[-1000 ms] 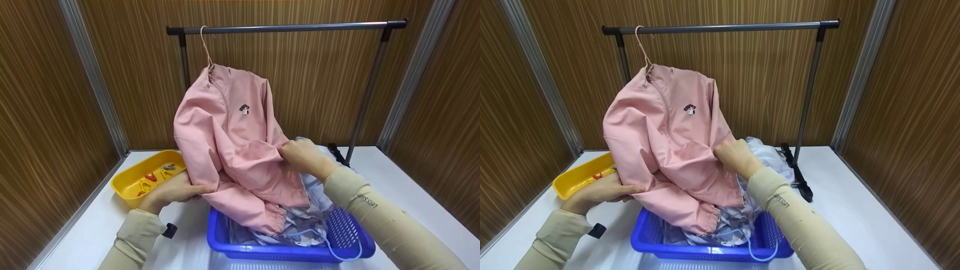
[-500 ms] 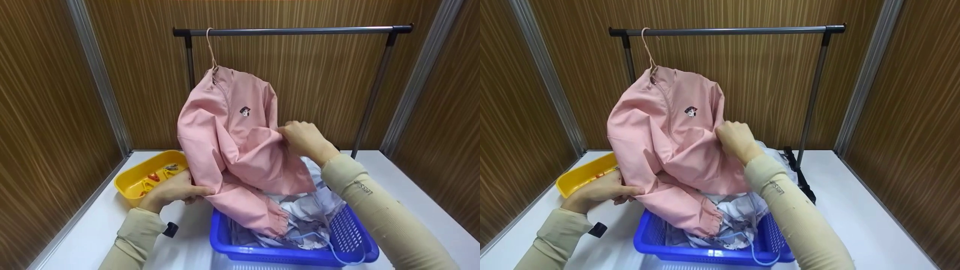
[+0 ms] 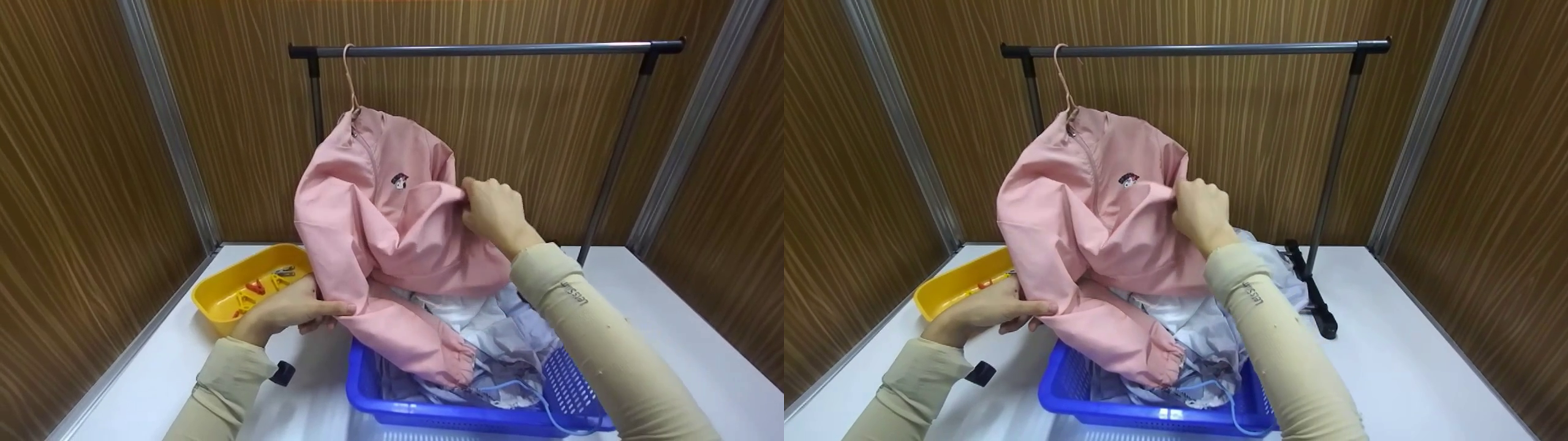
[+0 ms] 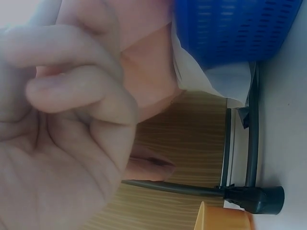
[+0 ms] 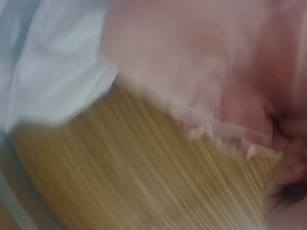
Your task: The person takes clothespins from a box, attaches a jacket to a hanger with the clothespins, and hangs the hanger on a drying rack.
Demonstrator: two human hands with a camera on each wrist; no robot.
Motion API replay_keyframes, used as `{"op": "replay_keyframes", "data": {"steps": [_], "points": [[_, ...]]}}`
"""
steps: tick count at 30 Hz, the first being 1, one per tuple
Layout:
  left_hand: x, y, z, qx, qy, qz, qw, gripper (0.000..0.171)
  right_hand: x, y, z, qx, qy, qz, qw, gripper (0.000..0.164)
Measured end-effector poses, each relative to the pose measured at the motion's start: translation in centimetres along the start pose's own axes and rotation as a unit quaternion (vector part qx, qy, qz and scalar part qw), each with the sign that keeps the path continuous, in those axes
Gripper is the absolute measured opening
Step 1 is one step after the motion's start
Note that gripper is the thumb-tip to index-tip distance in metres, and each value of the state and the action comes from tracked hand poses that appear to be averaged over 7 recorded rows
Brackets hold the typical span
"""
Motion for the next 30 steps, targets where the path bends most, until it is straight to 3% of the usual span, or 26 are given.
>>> {"op": "replay_keyframes", "data": {"steps": [5, 13, 17, 21, 23, 25, 30], "points": [[-0.1, -0.1, 0.0, 0.002, -0.001, 0.013, 0.9999, 0.03, 0.0, -0.9, 0.1, -0.028, -0.056, -0.086, 0.994, 0.013], [-0.2, -0.1, 0.0, -0.006, -0.013, 0.038, 0.9992, 0.028, 0.0, -2.8, 0.4, -0.06, -0.015, -0.16, 0.985, 0.017], [-0.2, -0.1, 0.0, -0.003, -0.012, 0.031, 0.9994, 0.03, 0.0, -3.6, 0.9, -0.157, -0.004, -0.132, 0.979, 0.034], [-0.1, 0.0, 0.1, -0.004, -0.012, 0.02, 0.9997, 0.03, 0.1, -4.2, 1.6, -0.317, 0.034, -0.067, 0.946, 0.051], [0.0, 0.1, 0.1, -0.003, -0.011, 0.01, 0.9999, 0.03, 0.3, -4.2, 1.9, -0.366, 0.049, -0.04, 0.928, 0.051], [0.0, 0.1, 0.2, -0.003, -0.012, 0.001, 0.9999, 0.031, 0.5, -4.2, 2.0, -0.383, 0.055, -0.016, 0.922, 0.048], [-0.1, 0.2, 0.3, -0.017, -0.014, -0.008, 0.9997, 0.039, 0.8, -3.8, 2.2, -0.391, 0.035, 0.013, 0.919, 0.066]]}}
Point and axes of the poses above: each hand's wrist, its own z-axis away from the middle knuckle, its own y-axis out of the back of the hand, x = y × z, the point moved 1 cm from there along -z, towards the middle knuckle, and after that the axes turned 11 degrees about -y, right-handed, at the moved point
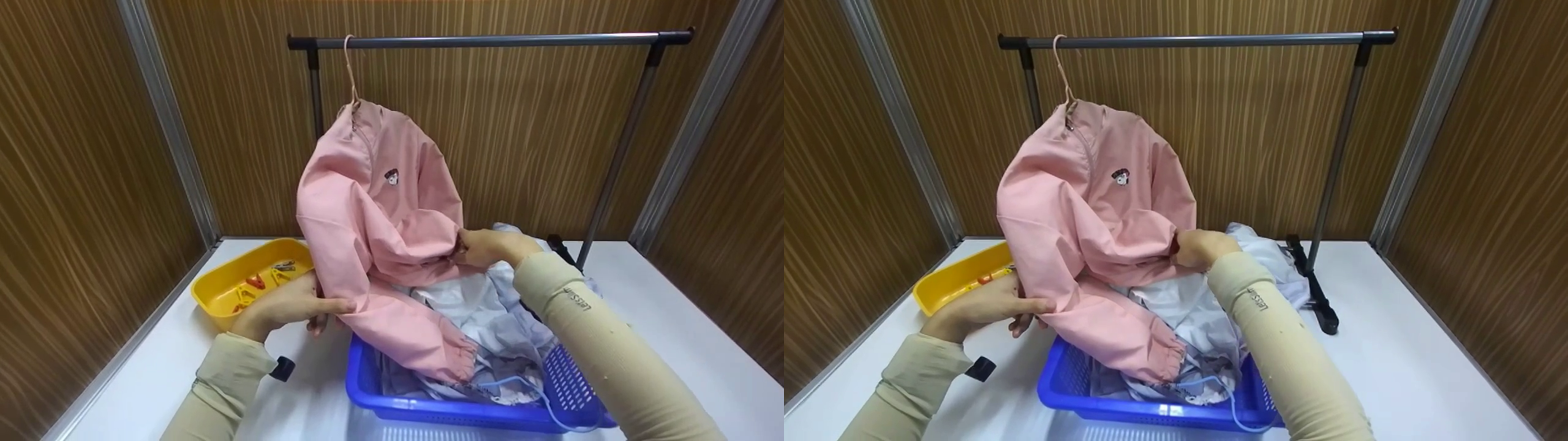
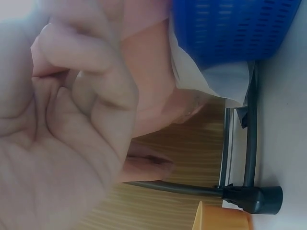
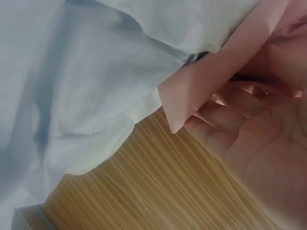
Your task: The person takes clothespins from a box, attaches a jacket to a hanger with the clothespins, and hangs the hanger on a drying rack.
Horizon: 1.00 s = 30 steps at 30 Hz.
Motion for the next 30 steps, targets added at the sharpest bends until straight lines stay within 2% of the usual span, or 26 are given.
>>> {"op": "replay_keyframes", "data": {"steps": [3, 7, 11, 13, 17, 20, 25, 30], "points": [[-0.1, 0.0, 0.0, -0.018, -0.006, -0.003, 0.9998, 0.042, 0.0, 0.1, 0.3, -0.009, -0.007, 0.005, 1.0, 0.078], [-0.1, 0.0, 0.0, -0.04, -0.007, -0.009, 0.9991, 0.041, -0.2, 0.4, 1.1, -0.003, -0.006, 0.035, 0.999, 0.082], [0.0, -0.1, -0.2, -0.054, -0.003, -0.031, 0.998, 0.046, -0.5, 0.8, 2.5, 0.008, -0.02, 0.074, 0.997, 0.066], [0.2, -0.3, -0.2, -0.057, 0.0, -0.052, 0.997, 0.048, -0.7, 0.9, 3.3, 0.011, -0.027, 0.086, 0.996, 0.05], [0.3, -0.8, -0.4, -0.049, -0.002, -0.081, 0.9955, 0.043, -1.4, 0.5, 4.6, 0.008, -0.015, 0.096, 0.995, 0.031], [0.3, -1.3, -0.9, -0.04, -0.02, -0.08, 0.9958, 0.032, -1.9, 0.0, 5.4, 0.022, 0.026, 0.118, 0.992, 0.027], [0.3, -1.9, -1.1, -0.027, -0.065, -0.053, 0.9961, 0.02, -2.3, -0.6, 6.3, 0.021, 0.086, 0.131, 0.987, 0.038], [0.7, -1.9, -1.1, 0.007, -0.095, -0.005, 0.9955, 0.018, -1.9, -0.6, 6.4, -0.002, 0.079, 0.139, 0.987, 0.046]]}}
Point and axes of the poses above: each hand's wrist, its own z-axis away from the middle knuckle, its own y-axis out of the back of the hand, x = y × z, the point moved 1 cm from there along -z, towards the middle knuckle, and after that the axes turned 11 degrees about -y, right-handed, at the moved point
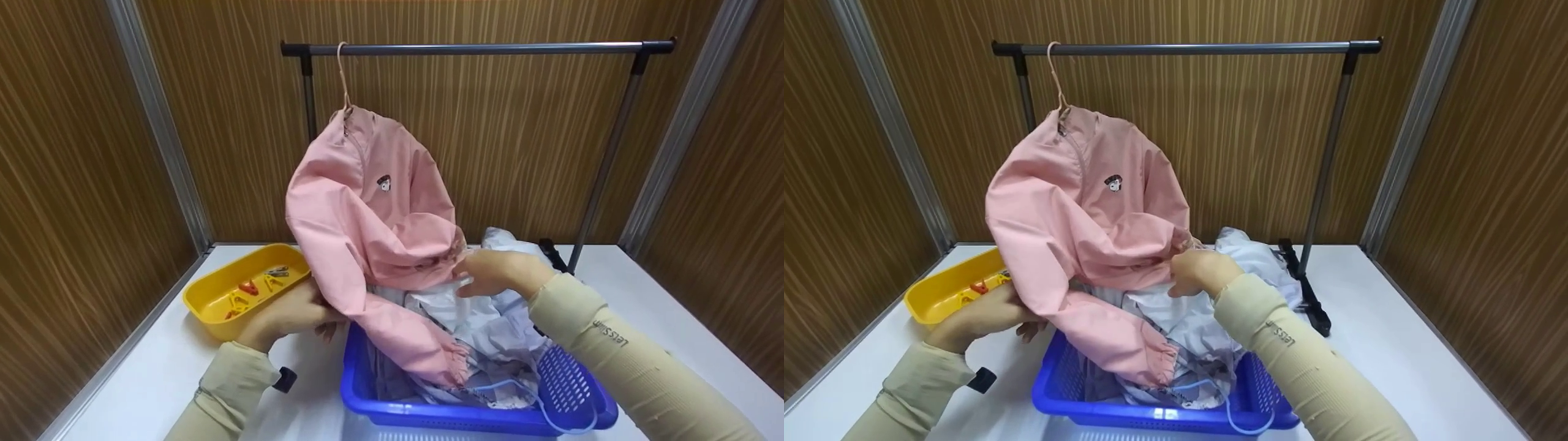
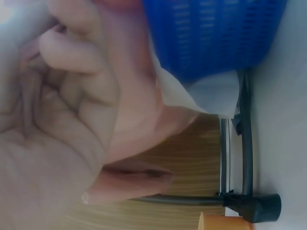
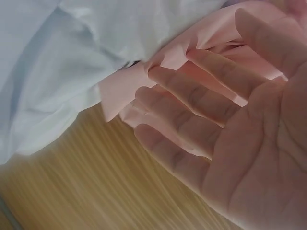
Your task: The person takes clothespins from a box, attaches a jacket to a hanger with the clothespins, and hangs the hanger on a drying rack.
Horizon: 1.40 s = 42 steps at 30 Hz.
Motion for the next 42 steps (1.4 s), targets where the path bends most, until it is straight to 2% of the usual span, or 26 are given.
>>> {"op": "replay_keyframes", "data": {"steps": [5, 8, 11, 16, 24, 29, 34, 42], "points": [[0.5, 0.3, -0.2, 0.054, -0.002, 0.049, 0.9974, 0.018, 0.7, -0.3, 0.1, -0.014, -0.01, -0.002, 1.0, 0.05], [0.8, 0.7, -0.3, 0.089, -0.019, 0.091, 0.9917, 0.018, 0.8, -0.6, 0.1, -0.014, -0.013, -0.005, 1.0, 0.052], [1.1, 1.1, -0.2, 0.129, -0.045, 0.142, 0.9805, 0.01, 0.8, -0.7, -0.1, -0.009, -0.013, -0.002, 1.0, 0.053], [1.2, 1.6, -0.1, 0.198, -0.053, 0.193, 0.9596, 0.022, 0.7, -0.7, -0.2, -0.011, -0.012, -0.003, 1.0, 0.052], [1.6, 2.1, -0.2, 0.288, -0.038, 0.2, 0.9358, 0.026, 0.7, -0.4, -0.4, -0.019, -0.014, -0.014, 1.0, 0.053], [2.0, 2.5, 0.0, 0.324, -0.038, 0.187, 0.9266, 0.026, 0.6, -0.2, -0.8, -0.02, -0.027, -0.014, 0.999, 0.055], [2.0, 2.9, 0.1, 0.342, -0.045, 0.178, 0.9217, 0.028, 0.7, -0.3, -1.0, -0.033, -0.042, -0.011, 0.999, 0.054], [1.4, 3.8, 0.1, 0.358, -0.047, 0.136, 0.9223, 0.027, 0.5, 0.1, -1.4, -0.037, -0.051, -0.017, 0.998, 0.055]]}}
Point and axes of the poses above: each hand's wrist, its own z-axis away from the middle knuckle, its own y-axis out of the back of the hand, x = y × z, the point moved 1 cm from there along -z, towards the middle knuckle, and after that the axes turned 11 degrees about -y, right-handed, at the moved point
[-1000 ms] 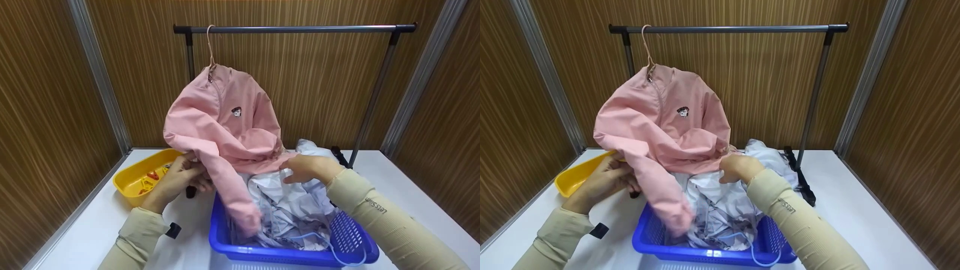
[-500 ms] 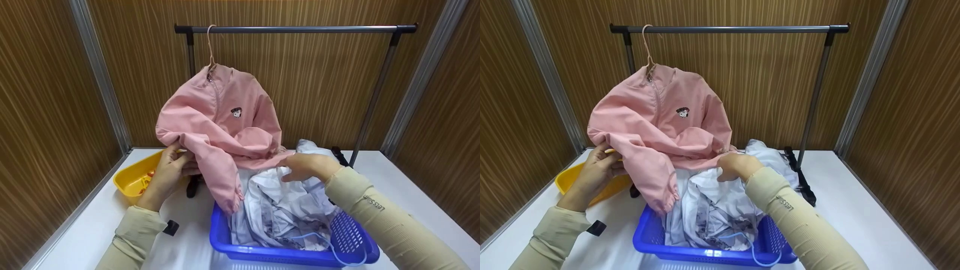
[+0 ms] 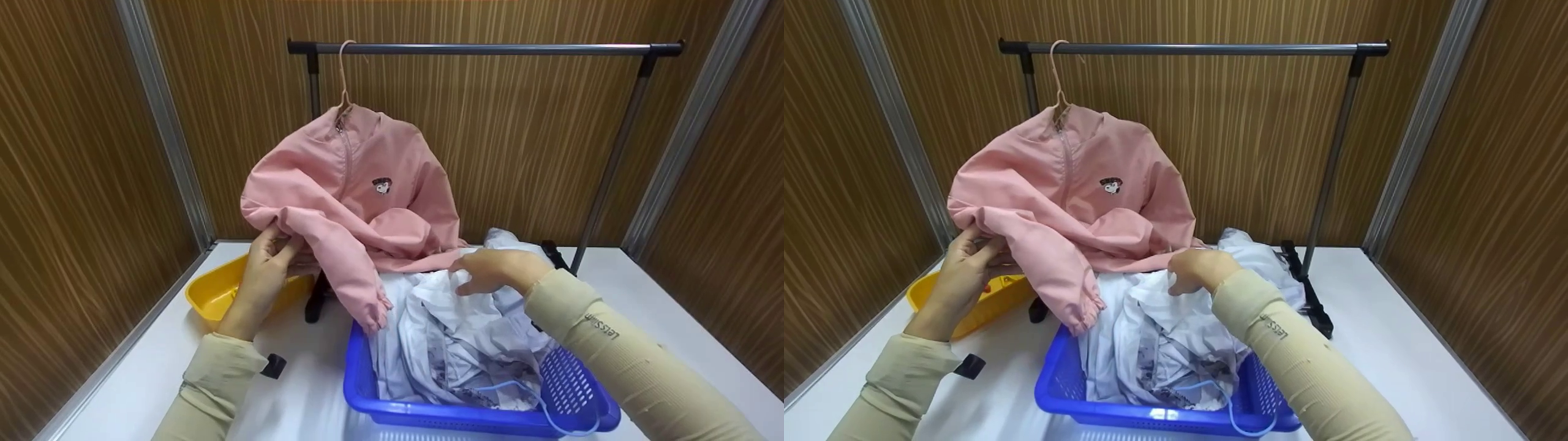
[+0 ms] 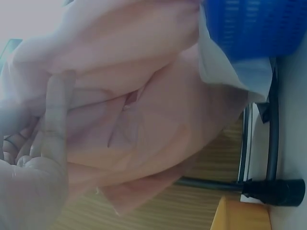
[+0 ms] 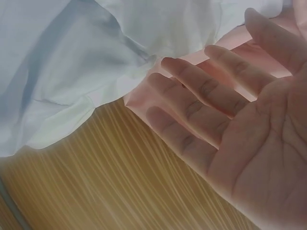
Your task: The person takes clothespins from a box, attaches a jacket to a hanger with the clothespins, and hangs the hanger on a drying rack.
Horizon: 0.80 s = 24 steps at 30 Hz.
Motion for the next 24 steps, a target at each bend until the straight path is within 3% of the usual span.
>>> {"op": "replay_keyframes", "data": {"steps": [6, 13, 18, 24], "points": [[-0.7, 0.6, -0.2, -0.019, 0.018, -0.029, 0.9992, 0.029, -0.8, 0.4, -0.4, 0.015, 0.021, -0.02, 0.999, 0.058], [-1.4, 0.2, 0.0, -0.045, 0.035, -0.064, 0.9964, 0.031, -2.3, 1.5, -1.1, 0.053, 0.078, -0.013, 0.995, 0.062], [-1.9, -0.3, 0.1, -0.061, 0.043, -0.1, 0.9922, 0.037, -3.5, 1.5, -1.6, 0.046, 0.063, 0.009, 0.997, 0.06], [-2.5, -0.7, 0.5, -0.125, 0.046, -0.131, 0.9823, 0.06, -4.4, 0.9, -2.0, 0.032, 0.046, 0.016, 0.998, 0.062]]}}
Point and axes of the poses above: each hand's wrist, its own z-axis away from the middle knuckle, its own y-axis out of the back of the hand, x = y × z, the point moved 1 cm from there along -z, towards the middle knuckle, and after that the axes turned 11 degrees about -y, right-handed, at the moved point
